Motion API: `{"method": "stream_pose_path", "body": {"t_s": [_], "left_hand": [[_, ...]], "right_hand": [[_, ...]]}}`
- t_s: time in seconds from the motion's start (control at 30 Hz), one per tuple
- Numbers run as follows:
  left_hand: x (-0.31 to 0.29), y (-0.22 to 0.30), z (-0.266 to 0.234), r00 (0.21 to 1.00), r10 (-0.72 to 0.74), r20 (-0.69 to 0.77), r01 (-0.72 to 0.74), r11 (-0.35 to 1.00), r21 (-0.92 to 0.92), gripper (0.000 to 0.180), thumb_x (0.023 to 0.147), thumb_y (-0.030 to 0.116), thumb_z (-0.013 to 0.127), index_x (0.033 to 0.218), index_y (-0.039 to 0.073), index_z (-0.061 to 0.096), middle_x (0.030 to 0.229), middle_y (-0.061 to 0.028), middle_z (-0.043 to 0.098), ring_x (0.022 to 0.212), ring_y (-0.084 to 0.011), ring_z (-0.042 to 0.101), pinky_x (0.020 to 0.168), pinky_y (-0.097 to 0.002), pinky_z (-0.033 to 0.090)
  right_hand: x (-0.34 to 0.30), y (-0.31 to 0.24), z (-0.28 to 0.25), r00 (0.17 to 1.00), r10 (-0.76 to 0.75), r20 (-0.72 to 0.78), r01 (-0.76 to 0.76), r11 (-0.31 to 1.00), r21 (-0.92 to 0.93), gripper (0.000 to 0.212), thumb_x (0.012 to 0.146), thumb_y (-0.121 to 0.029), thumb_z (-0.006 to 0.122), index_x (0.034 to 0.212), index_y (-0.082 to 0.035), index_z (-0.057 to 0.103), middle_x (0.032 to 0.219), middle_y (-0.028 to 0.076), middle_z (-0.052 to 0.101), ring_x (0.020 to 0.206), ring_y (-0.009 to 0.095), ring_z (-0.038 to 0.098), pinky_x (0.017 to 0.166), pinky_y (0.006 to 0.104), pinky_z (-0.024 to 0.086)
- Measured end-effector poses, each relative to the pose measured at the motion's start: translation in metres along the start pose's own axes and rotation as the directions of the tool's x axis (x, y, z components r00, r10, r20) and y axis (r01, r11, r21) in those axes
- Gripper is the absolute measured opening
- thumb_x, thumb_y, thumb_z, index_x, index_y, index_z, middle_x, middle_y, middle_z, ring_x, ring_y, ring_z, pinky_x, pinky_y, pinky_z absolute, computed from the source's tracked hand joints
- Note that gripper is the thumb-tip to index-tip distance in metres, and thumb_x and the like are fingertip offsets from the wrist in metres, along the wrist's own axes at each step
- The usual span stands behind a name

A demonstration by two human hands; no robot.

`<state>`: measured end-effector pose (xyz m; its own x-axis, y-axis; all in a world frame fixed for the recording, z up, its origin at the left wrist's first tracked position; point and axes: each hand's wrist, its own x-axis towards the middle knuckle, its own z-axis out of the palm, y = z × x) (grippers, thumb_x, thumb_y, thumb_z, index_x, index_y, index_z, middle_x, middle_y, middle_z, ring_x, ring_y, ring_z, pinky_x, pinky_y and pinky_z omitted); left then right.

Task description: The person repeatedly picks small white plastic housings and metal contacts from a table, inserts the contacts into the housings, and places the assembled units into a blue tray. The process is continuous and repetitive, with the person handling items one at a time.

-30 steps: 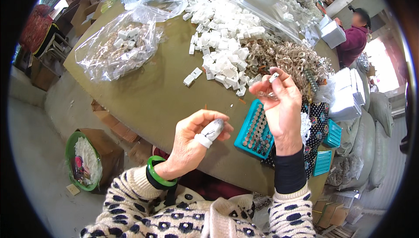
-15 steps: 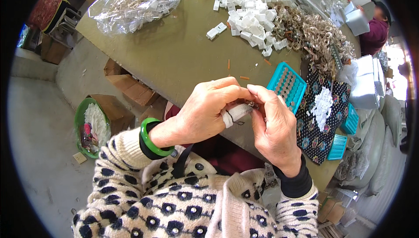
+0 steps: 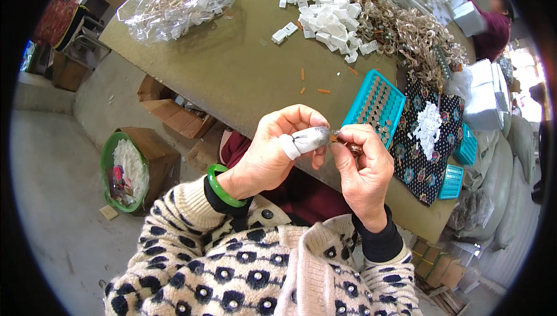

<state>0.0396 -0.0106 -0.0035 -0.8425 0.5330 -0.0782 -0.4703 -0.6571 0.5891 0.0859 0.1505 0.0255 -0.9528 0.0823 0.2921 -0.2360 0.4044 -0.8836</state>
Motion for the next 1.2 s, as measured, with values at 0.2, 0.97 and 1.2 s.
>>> {"method": "stream_pose_path", "body": {"t_s": [0.2,0.97,1.2], "left_hand": [[-0.010,-0.002,0.001,0.987,-0.145,0.075,0.152,0.983,-0.100,0.018,0.093,0.017,0.066,0.094,0.000,0.060,0.079,-0.0088,0.062,0.069,-0.0192,0.062,0.064,-0.0337,0.052],[-0.014,0.014,-0.017,0.927,-0.042,0.374,-0.104,0.926,0.363,0.014,0.096,0.013,0.062,0.094,-0.001,0.059,0.081,-0.0062,0.065,0.071,-0.0107,0.064,0.065,-0.0244,0.052],[-0.014,0.010,-0.016,0.962,-0.088,0.258,0.039,0.981,0.189,0.017,0.097,0.017,0.062,0.094,0.000,0.059,0.078,-0.0060,0.066,0.070,-0.0115,0.064,0.065,-0.0242,0.052]], "right_hand": [[-0.002,-0.007,-0.009,0.986,-0.148,0.078,0.156,0.982,-0.106,0.018,0.078,0.012,0.069,0.089,0.000,0.063,0.087,0.008,0.065,0.071,0.012,0.057,0.059,0.0230,0.044],[-0.003,-0.021,-0.010,0.951,0.127,0.281,-0.217,0.924,0.316,0.013,0.087,0.003,0.065,0.099,0.006,0.061,0.097,0.010,0.062,0.082,0.013,0.060,0.075,0.0255,0.051],[-0.010,-0.026,-0.003,0.985,0.120,0.121,-0.143,0.969,0.202,0.018,0.087,0.004,0.065,0.105,0.002,0.061,0.092,0.009,0.063,0.076,0.014,0.061,0.069,0.0266,0.051]]}}
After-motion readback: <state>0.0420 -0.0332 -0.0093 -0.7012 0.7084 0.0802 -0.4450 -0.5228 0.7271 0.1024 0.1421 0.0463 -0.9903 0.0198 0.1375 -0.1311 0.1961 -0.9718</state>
